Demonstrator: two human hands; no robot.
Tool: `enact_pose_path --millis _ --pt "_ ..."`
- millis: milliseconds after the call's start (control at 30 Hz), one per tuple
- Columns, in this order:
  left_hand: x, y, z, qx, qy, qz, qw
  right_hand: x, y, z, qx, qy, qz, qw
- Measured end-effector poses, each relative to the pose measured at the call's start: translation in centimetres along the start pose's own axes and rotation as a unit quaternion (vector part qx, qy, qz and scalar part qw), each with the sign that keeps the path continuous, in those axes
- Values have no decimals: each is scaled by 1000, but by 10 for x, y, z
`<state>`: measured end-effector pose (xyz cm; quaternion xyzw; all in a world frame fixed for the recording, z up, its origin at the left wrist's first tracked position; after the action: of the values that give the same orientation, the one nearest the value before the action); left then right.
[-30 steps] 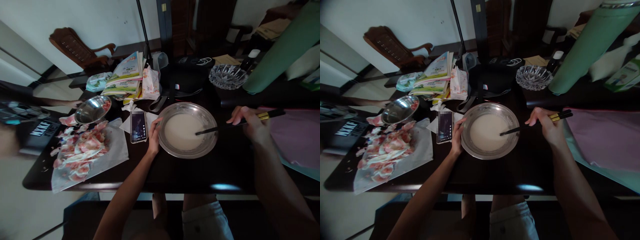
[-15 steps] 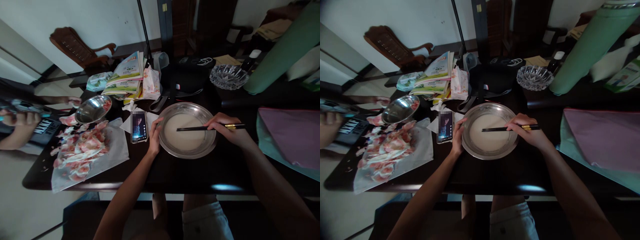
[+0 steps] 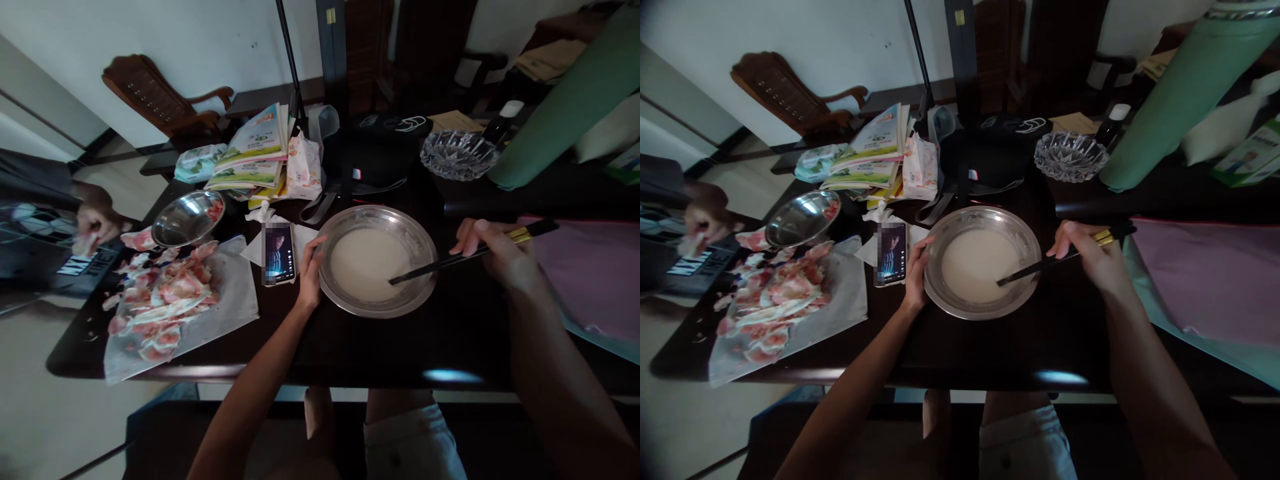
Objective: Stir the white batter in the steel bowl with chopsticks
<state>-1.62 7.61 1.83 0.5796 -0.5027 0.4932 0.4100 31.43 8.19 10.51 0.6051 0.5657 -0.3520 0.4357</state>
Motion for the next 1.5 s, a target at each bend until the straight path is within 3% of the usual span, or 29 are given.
enact_pose_path --millis 233,367,533,633,733,933,1067,1167,1333,1500 --pt "1 -1 0 -3 2 0 1000 -6 -45 3 -123 11 78 989" --pt "-2 -1 0 -2 9 6 1000 -7 -55 3 -124 45 130 983" --pt "-3 0 -1 -1 2 11 1000 -5 -28 -1 -28 30 144 989" --pt "-1 0 0 -1 2 5 1000 -3 -2 -1 44 10 97 994" --pt "2 0 0 3 -4 -8 1000 0 11 -1 60 10 35 998" --pt "4 2 -1 4 -15 -15 1000 2 -17 1 -47 -10 1 999" --pt "3 1 -1 2 -12 -11 1000 -2 -43 4 -110 2 59 992" --pt "1 0 -1 0 -3 -8 1000 -4 -55 4 -125 36 107 986" --pt "1 0 0 2 -3 -4 1000 -3 -46 1 -69 60 162 982" --pt "0 1 0 7 4 -6 1000 -5 -5 0 49 24 122 991"
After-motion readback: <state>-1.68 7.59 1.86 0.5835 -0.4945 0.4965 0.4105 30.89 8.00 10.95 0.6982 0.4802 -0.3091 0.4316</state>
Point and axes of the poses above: each hand's wrist, its own z-axis away from the middle knuckle, its own y-axis out of the back of the hand, x = y × z, the point moved 10 cm from there along -z, towards the middle knuckle
